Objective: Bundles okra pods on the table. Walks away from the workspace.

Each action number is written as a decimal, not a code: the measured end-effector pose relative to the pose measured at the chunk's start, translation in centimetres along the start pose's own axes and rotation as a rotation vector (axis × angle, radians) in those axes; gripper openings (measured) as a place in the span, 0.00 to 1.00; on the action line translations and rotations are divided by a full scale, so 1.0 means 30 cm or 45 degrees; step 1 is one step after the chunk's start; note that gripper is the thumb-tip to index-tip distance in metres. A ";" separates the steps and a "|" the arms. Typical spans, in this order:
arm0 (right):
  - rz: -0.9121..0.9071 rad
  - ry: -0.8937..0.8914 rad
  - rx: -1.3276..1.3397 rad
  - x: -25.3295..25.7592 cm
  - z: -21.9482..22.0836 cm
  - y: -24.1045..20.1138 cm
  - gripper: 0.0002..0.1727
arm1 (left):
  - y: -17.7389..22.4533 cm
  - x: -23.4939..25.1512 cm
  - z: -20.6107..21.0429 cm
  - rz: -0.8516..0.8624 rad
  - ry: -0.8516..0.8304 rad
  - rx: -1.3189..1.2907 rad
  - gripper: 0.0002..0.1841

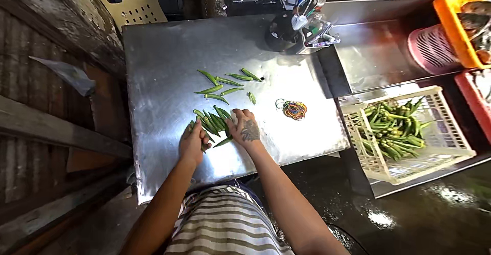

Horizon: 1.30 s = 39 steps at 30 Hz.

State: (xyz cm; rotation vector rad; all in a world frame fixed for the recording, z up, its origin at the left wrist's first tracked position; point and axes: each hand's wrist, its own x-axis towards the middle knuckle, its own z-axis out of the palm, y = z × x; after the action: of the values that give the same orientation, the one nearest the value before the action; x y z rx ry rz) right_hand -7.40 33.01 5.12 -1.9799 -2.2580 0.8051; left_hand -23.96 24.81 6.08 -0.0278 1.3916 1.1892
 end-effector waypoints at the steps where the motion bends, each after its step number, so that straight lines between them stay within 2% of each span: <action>1: -0.009 -0.011 -0.111 0.018 0.019 -0.022 0.28 | 0.012 0.000 -0.022 -0.029 0.014 -0.005 0.15; 4: 0.026 -0.075 -0.325 0.052 0.051 -0.074 0.18 | 0.032 -0.004 -0.069 -0.063 -0.003 -0.052 0.10; 9: 0.048 -0.178 -0.407 0.066 0.016 -0.067 0.19 | 0.063 0.012 -0.101 -0.012 -0.040 -0.080 0.08; 12: 0.084 -0.292 -0.275 0.071 -0.017 -0.023 0.22 | 0.073 0.033 -0.109 0.064 -0.103 -0.018 0.07; 15: 0.018 -0.264 0.035 0.057 -0.059 0.027 0.24 | 0.090 0.059 -0.100 0.100 -0.180 0.045 0.07; 17: -0.152 -0.177 0.084 0.014 -0.097 0.015 0.21 | 0.106 0.071 -0.090 0.045 -0.230 0.106 0.12; 19: -0.494 -0.058 0.006 -0.032 -0.116 -0.011 0.19 | 0.125 0.073 -0.085 -0.129 -0.347 0.210 0.21; 22: -0.949 -0.031 -0.190 -0.089 -0.125 -0.070 0.16 | 0.107 0.068 -0.092 -0.447 -0.786 0.279 0.40; 24: -1.101 -0.049 -0.280 -0.120 -0.116 -0.101 0.17 | 0.068 0.059 -0.098 -0.531 -1.078 0.185 0.45; 25: -1.138 -0.049 -0.268 -0.127 -0.110 -0.103 0.18 | 0.044 0.058 -0.102 -0.511 -1.176 0.141 0.44; 26: -1.142 -0.054 -0.189 -0.128 -0.108 -0.096 0.18 | 0.019 0.056 -0.107 -0.469 -1.205 0.111 0.40; 28: -1.065 -0.060 0.129 -0.119 -0.115 -0.064 0.17 | -0.010 0.046 -0.112 -0.391 -1.064 0.049 0.29; 30: -0.915 0.011 0.410 -0.103 -0.109 -0.021 0.18 | -0.022 0.038 -0.123 -0.291 -0.918 -0.042 0.18; 31: -0.806 0.075 0.408 -0.090 -0.098 -0.003 0.16 | -0.021 0.037 -0.132 -0.240 -0.885 -0.052 0.15; 32: -0.670 0.112 0.320 -0.074 -0.080 0.005 0.14 | -0.019 0.039 -0.141 -0.182 -0.873 -0.054 0.13; 34: -0.432 0.042 0.075 -0.043 -0.028 -0.006 0.15 | -0.015 0.049 -0.158 -0.076 -0.875 -0.062 0.11; 37: -0.320 -0.065 -0.305 -0.012 0.072 -0.058 0.18 | 0.001 0.059 -0.170 0.039 -0.877 -0.070 0.10; 39: -0.278 0.005 -0.410 -0.015 0.115 -0.078 0.18 | 0.013 0.058 -0.176 0.102 -0.843 -0.050 0.10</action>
State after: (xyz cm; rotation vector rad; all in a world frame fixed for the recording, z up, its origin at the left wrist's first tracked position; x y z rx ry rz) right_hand -10.67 31.23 3.19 -1.7897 -2.6826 0.4392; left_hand -28.48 22.70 3.58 0.3667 0.7908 1.1486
